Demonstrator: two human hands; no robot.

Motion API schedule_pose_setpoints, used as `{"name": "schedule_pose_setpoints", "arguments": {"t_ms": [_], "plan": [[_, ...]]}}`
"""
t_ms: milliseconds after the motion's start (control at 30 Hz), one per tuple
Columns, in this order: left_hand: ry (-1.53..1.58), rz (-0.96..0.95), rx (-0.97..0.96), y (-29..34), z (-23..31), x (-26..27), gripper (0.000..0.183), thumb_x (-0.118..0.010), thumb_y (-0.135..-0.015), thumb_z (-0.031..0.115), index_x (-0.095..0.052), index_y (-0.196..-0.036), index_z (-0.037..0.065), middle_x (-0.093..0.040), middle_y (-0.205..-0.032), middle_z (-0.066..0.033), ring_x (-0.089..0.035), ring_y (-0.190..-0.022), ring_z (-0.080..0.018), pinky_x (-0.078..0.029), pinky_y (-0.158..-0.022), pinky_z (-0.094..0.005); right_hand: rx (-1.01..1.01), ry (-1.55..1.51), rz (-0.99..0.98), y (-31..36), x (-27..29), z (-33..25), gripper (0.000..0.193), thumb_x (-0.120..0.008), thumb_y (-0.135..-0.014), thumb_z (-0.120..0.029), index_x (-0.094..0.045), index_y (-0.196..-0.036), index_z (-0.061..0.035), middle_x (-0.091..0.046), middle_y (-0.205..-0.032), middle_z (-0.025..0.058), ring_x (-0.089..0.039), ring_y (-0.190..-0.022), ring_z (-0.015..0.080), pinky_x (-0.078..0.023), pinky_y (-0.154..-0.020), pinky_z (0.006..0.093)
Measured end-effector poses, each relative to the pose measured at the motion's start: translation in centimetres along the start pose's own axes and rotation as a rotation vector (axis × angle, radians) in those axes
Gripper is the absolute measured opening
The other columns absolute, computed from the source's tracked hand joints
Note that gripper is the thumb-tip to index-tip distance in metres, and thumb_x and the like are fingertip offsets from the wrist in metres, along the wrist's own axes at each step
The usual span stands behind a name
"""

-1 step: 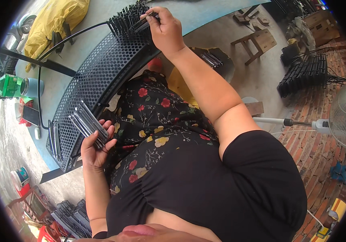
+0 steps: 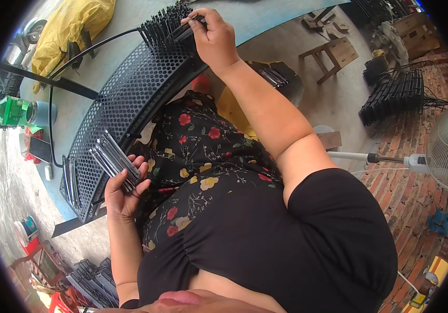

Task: The person inserts small metal pins by hand into a perforated metal rack on a workbench.

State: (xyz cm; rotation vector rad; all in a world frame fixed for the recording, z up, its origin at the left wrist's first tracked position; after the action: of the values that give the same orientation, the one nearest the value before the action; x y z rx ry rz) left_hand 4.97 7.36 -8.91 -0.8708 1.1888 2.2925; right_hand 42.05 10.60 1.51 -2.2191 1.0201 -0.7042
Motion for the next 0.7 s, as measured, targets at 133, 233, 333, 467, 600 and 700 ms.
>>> {"name": "schedule_pose_setpoints", "arguments": {"t_ms": [133, 233, 333, 467, 600, 700], "plan": [[-0.003, -0.006, -0.002, -0.1, 0.1, -0.1, 0.045, -0.053, -0.088, 0.004, -0.042, -0.129, -0.011, -0.055, -0.124, -0.0296, -0.058, -0.115, -0.0416, -0.060, -0.079, -0.0550, 0.034, -0.094, -0.060, -0.5, -0.6, 0.6, 0.011, -0.057, -0.095, -0.005, -0.055, -0.106, -0.0033, -0.072, -0.098, 0.0044, -0.057, -0.070, 0.0041, -0.046, -0.063, 0.0181], [-0.031, -0.001, -0.006, -0.1, 0.4, 0.2, 0.047, -0.055, -0.088, 0.005, -0.042, -0.131, -0.009, -0.055, -0.125, -0.0274, -0.059, -0.115, -0.0396, -0.060, -0.078, -0.0524, 0.035, -0.205, -0.065, -0.1, -0.9, 1.3, 0.010, -0.056, -0.095, -0.004, -0.055, -0.106, -0.0028, -0.072, -0.099, 0.0057, -0.062, -0.079, 0.0062, -0.048, -0.069, 0.0188], [-0.040, 0.003, -0.022, 0.0, 0.8, 0.3, 0.046, -0.055, -0.088, 0.005, -0.043, -0.130, -0.009, -0.056, -0.124, -0.0267, -0.059, -0.114, -0.0388, -0.062, -0.075, -0.0504, 0.021, -0.171, -0.098, 0.2, -1.1, -0.2, 0.011, -0.056, -0.095, -0.003, -0.056, -0.106, -0.0023, -0.072, -0.099, 0.0067, -0.065, -0.087, 0.0084, -0.049, -0.074, 0.0200], [-0.043, -0.026, -0.021, 0.1, 0.9, 0.4, 0.042, -0.055, -0.088, 0.003, -0.045, -0.127, -0.009, -0.058, -0.120, -0.0276, -0.061, -0.112, -0.0392, -0.063, -0.070, -0.0496, 0.094, -0.062, -0.087, -0.3, -0.2, -1.3, 0.011, -0.057, -0.095, -0.003, -0.058, -0.106, -0.0023, -0.072, -0.099, 0.0071, -0.066, -0.088, 0.0095, -0.050, -0.076, 0.0208], [-0.029, -0.008, -0.015, -0.1, 0.7, 0.3, 0.042, -0.055, -0.088, 0.003, -0.045, -0.127, -0.010, -0.058, -0.120, -0.0276, -0.061, -0.112, -0.0390, -0.063, -0.071, -0.0499, 0.040, -0.061, -0.088, -0.2, -0.3, -0.6, 0.012, -0.056, -0.095, -0.003, -0.058, -0.107, -0.0027, -0.072, -0.099, 0.0068, -0.066, -0.087, 0.0097, -0.050, -0.076, 0.0212], [-0.031, -0.013, -0.007, -0.2, 0.6, 0.2, 0.043, -0.055, -0.088, 0.003, -0.044, -0.127, -0.010, -0.058, -0.121, -0.0277, -0.060, -0.112, -0.0394, -0.063, -0.072, -0.0501, -0.036, -0.094, -0.107, -0.4, -0.6, 0.0, 0.013, -0.057, -0.095, -0.003, -0.057, -0.107, -0.0032, -0.072, -0.098, 0.0069, -0.066, -0.088, 0.0107, -0.050, -0.077, 0.0218]]}}
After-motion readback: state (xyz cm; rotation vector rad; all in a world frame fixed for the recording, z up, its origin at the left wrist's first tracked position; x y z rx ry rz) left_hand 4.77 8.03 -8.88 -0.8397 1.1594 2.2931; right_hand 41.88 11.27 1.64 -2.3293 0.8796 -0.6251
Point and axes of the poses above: each hand's wrist, its own y-axis away from the middle knuckle, its own x-axis out of the back of the hand, z = x × y, the point moved 8 cm from there along -y, towards the middle knuckle
